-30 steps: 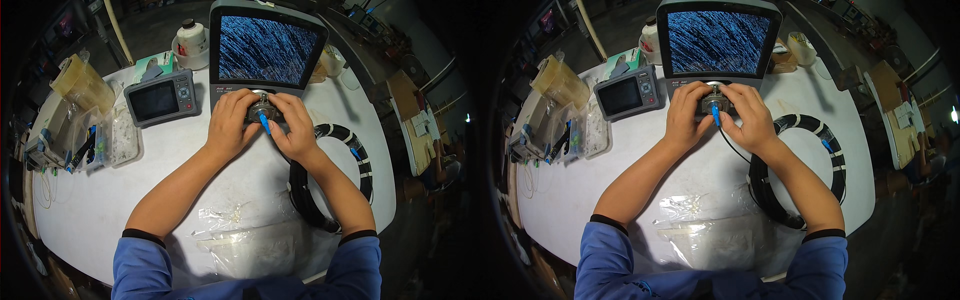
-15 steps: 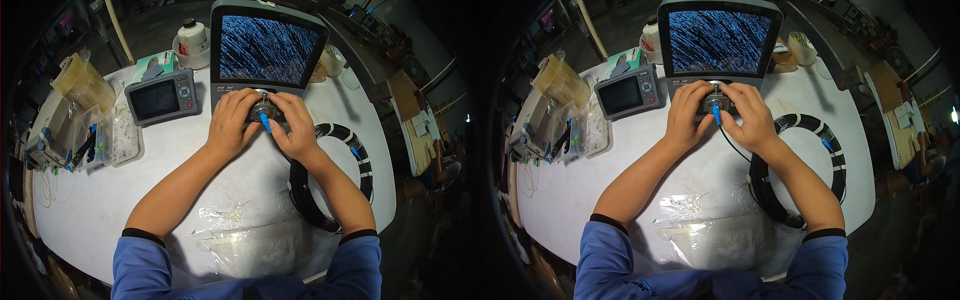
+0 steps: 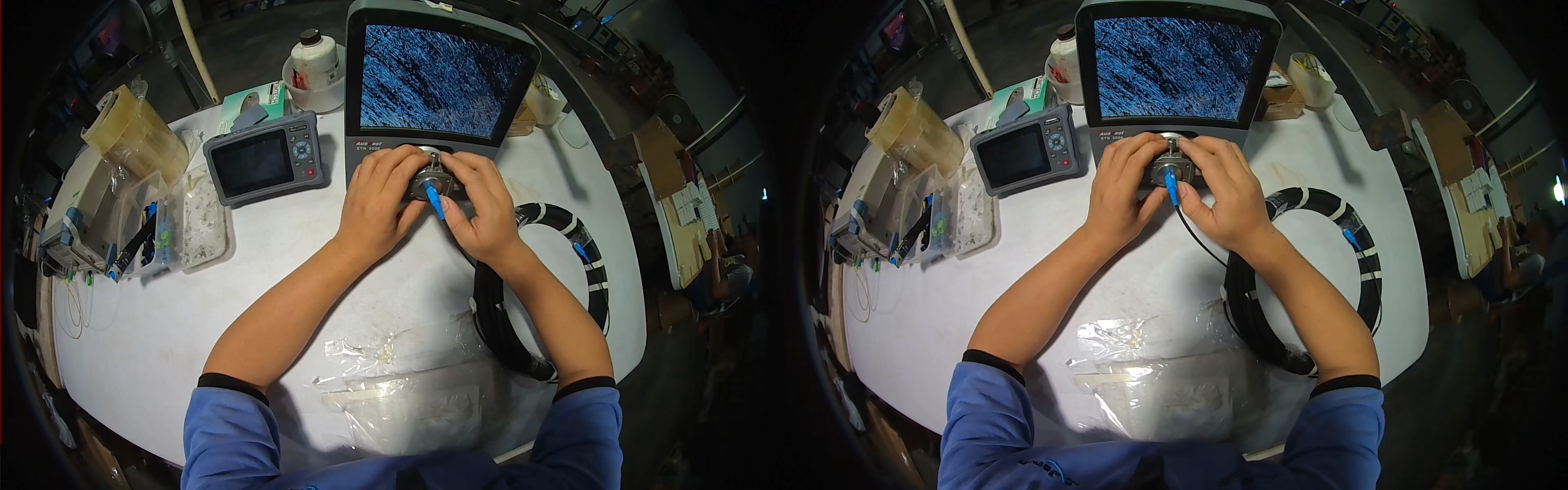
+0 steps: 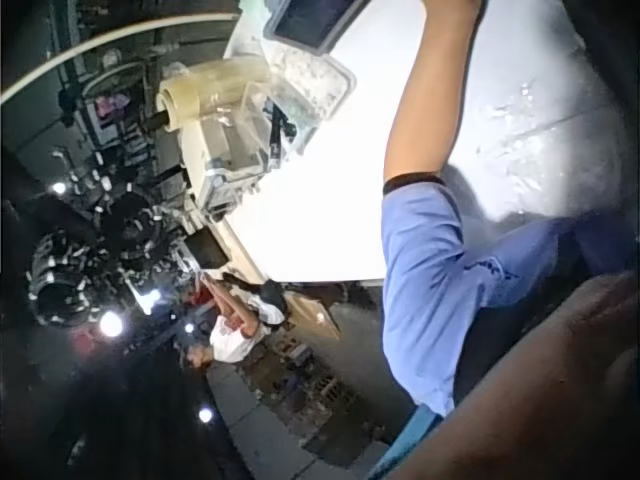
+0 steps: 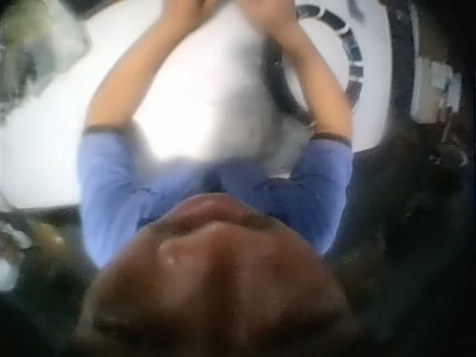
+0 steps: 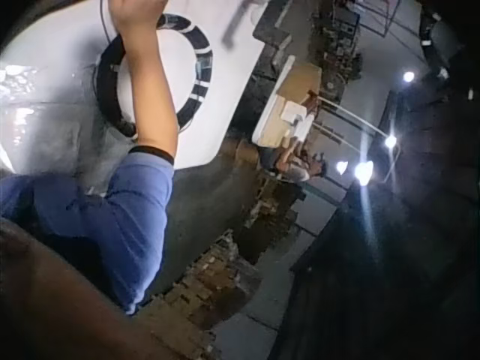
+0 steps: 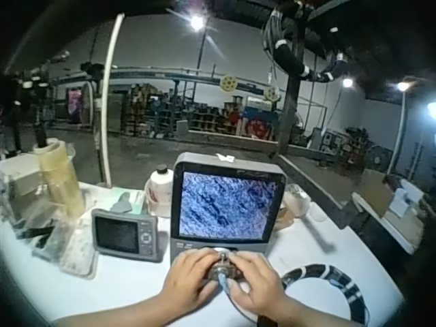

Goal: The recorder uses a fiber optic inspection scope to check the end face of a blue cable connector, viewing the live image on an adjacent monitor.

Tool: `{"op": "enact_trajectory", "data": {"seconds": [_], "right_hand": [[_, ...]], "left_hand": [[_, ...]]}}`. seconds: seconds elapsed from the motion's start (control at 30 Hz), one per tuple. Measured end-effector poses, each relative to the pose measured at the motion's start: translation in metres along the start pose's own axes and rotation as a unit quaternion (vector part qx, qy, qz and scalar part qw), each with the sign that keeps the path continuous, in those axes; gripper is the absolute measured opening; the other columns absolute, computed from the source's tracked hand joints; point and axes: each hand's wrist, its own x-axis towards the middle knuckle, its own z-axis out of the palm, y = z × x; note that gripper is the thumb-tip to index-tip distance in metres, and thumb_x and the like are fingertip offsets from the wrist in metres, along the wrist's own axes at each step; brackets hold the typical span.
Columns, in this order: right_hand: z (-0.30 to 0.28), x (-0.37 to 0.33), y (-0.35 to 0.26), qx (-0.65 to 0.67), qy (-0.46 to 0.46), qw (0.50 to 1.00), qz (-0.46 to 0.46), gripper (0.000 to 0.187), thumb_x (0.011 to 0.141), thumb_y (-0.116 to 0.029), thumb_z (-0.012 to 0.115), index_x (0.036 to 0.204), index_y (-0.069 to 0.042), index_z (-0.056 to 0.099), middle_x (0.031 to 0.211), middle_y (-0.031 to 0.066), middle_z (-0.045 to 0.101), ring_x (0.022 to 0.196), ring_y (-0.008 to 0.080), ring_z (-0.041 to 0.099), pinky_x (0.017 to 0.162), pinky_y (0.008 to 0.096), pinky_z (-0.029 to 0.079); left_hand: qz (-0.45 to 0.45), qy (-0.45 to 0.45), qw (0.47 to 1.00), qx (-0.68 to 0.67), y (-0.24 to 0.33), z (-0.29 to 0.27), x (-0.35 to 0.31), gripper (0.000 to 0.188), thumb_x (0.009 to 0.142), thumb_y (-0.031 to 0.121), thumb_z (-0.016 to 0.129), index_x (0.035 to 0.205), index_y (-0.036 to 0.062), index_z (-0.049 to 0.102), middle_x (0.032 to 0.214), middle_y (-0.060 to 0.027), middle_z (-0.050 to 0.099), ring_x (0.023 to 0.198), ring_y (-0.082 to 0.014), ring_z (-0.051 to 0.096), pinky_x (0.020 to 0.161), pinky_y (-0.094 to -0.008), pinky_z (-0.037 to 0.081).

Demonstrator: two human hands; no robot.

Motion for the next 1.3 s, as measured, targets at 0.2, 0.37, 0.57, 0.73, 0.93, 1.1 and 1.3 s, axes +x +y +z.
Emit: {"op": "enact_trajectory", "data": {"seconds": [0.2,0.37,0.57,0.73,0.93,1.1,1.3], "right_hand": [[-0.0018,-0.0001,-0.0001,-0.004,-0.001,1.0,0.001,0.05,0.092,-0.018,0.072,0.136,0.004,0.063,0.128,0.0196,0.064,0.113,0.0372,0.064,0.098,0.0442,0.053],[0.0008,0.0004,-0.0017,-0.005,-0.003,1.0,0.0,0.052,0.09,-0.016,0.072,0.137,0.003,0.063,0.129,0.0188,0.063,0.113,0.0369,0.064,0.099,0.0443,0.053],[-0.0015,0.0009,-0.0007,-0.018,-0.004,1.0,-0.012,0.054,0.087,-0.012,0.071,0.138,0.004,0.064,0.13,0.018,0.063,0.113,0.0355,0.064,0.098,0.043,0.054],[-0.0004,0.0011,-0.0006,-0.017,-0.001,1.0,-0.016,0.055,0.084,-0.009,0.072,0.137,0.005,0.066,0.13,0.018,0.063,0.113,0.0341,0.064,0.097,0.0414,0.056],[-0.0002,0.0006,-0.0004,-0.013,0.002,1.0,-0.022,0.053,0.085,-0.009,0.073,0.135,0.005,0.067,0.129,0.0178,0.063,0.109,0.0332,0.064,0.095,0.0408,0.056],[-0.0009,0.0,0.0007,-0.007,0.007,1.0,-0.027,0.052,0.085,-0.009,0.073,0.135,0.004,0.068,0.128,0.0173,0.064,0.109,0.0328,0.064,0.095,0.0405,0.056],[0.0005,0.001,-0.0003,-0.014,0.01,0.999,-0.033,0.049,0.086,-0.009,0.073,0.133,0.005,0.069,0.127,0.0173,0.064,0.108,0.0327,0.064,0.095,0.0406,0.056]], "left_hand": [[0.0,0.001,1.0,0.0,0.0018,0.0001,0.0015,0.069,0.07,0.003,0.086,0.134,0.0042,0.061,0.137,-0.0154,0.062,0.124,-0.0386,0.059,0.106,-0.0483,0.047],[0.0,0.003,1.0,0.002,-0.0011,0.0012,-0.0023,0.071,0.07,0.004,0.086,0.136,0.0043,0.06,0.137,-0.0154,0.062,0.123,-0.0385,0.059,0.106,-0.0484,0.047],[0.007,0.015,1.0,-0.006,0.0017,0.003,-0.0004,0.07,0.073,0.004,0.084,0.138,0.0054,0.058,0.137,-0.0142,0.059,0.125,-0.0374,0.058,0.107,-0.0484,0.046],[0.019,0.011,1.0,0.004,-0.0014,0.0039,-0.0029,0.077,0.072,0.004,0.085,0.143,0.0045,0.056,0.141,-0.0169,0.06,0.127,-0.0395,0.058,0.108,-0.0492,0.047],[0.009,0.004,1.0,0.01,0.0011,0.0023,-0.0029,0.076,0.072,0.003,0.085,0.143,0.0039,0.057,0.144,-0.0169,0.058,0.129,-0.0392,0.057,0.109,-0.0485,0.046],[0.011,0.002,1.0,0.009,0.0009,0.0032,-0.0032,0.076,0.073,0.004,0.085,0.144,0.0035,0.057,0.144,-0.017,0.058,0.129,-0.039,0.057,0.109,-0.048,0.046],[0.008,0.003,1.0,0.013,0.0002,0.0029,-0.0033,0.073,0.074,0.006,0.084,0.143,0.0035,0.058,0.144,-0.0159,0.057,0.129,-0.0379,0.057,0.109,-0.0479,0.046]]}}
